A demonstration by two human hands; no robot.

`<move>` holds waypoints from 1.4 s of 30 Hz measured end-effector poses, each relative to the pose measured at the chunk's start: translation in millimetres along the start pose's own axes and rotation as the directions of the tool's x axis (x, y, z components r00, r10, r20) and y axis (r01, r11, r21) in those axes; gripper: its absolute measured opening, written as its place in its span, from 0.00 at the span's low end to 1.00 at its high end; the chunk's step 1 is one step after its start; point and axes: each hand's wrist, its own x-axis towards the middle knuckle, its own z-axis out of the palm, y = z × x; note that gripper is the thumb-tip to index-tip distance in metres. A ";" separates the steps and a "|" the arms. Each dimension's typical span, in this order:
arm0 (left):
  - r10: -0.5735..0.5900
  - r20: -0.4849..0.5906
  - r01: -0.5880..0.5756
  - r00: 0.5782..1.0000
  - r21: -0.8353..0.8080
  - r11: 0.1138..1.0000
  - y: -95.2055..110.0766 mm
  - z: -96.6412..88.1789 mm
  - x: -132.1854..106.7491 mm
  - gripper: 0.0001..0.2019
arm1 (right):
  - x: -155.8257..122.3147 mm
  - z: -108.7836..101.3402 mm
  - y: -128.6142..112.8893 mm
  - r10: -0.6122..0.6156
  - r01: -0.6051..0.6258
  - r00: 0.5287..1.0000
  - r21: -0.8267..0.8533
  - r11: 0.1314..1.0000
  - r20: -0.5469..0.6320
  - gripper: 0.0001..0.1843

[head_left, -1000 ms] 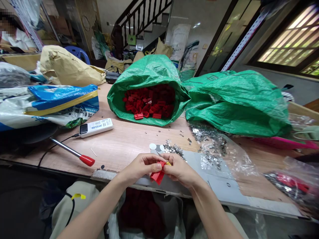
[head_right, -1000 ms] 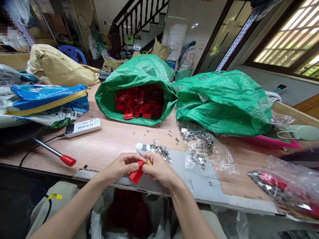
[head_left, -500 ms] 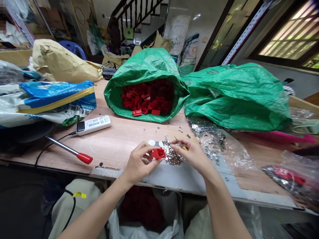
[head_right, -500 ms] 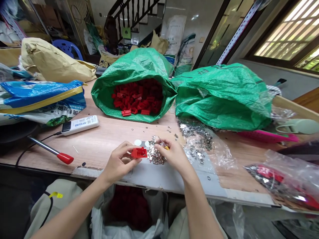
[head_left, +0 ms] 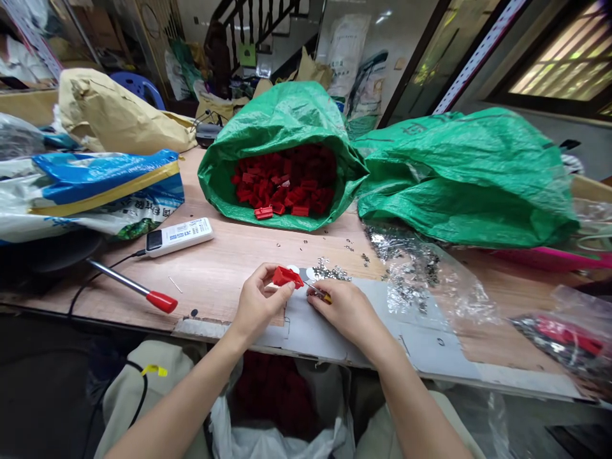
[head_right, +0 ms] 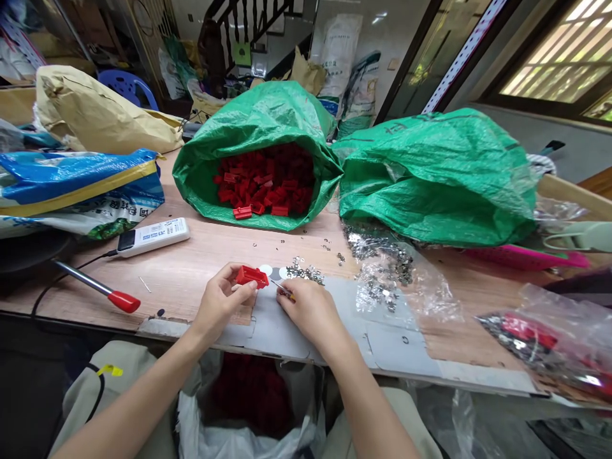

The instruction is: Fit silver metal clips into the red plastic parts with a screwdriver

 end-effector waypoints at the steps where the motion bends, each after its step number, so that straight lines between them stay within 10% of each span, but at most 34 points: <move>1: 0.003 -0.001 -0.003 1.000 0.003 1.000 0.9 0.4 0.0 0.14 | 0.8 1.4 -0.2 0.005 -0.005 1.000 -0.026 1.000 -0.005 0.08; 8: 0.019 0.006 -0.019 1.000 0.007 1.000 0.6 3.8 -2.0 0.14 | 4.1 4.2 3.0 0.102 -0.064 0.980 0.216 0.974 -0.169 0.09; 16: 0.126 0.001 -0.126 0.992 0.104 0.987 -4.2 9.0 -6.0 0.10 | 8.9 10.1 -9.2 0.331 -0.158 0.944 0.867 0.472 -0.008 0.22; 29: 0.207 0.009 -0.206 0.978 0.135 0.969 -5.3 8.4 -7.1 0.07 | 9.2 22.6 -20.5 0.343 -0.091 0.909 0.690 0.718 -0.237 0.16; 33: 0.190 0.059 -0.195 0.980 0.094 0.976 -5.6 7.2 -9.3 0.09 | 8.5 13.6 -12.5 0.272 -0.280 0.948 0.841 0.462 0.166 0.19; 36: 0.134 0.135 -0.143 0.982 0.066 0.987 -3.4 5.8 -11.8 0.12 | 5.4 -1.4 -1.4 0.062 -0.465 0.882 0.840 0.280 0.467 0.24; 42: 0.052 0.249 -0.090 0.967 0.143 0.986 0.2 1.1 -11.1 0.10 | -13.8 -32.4 17.4 0.057 -0.454 0.874 0.767 0.454 0.483 0.27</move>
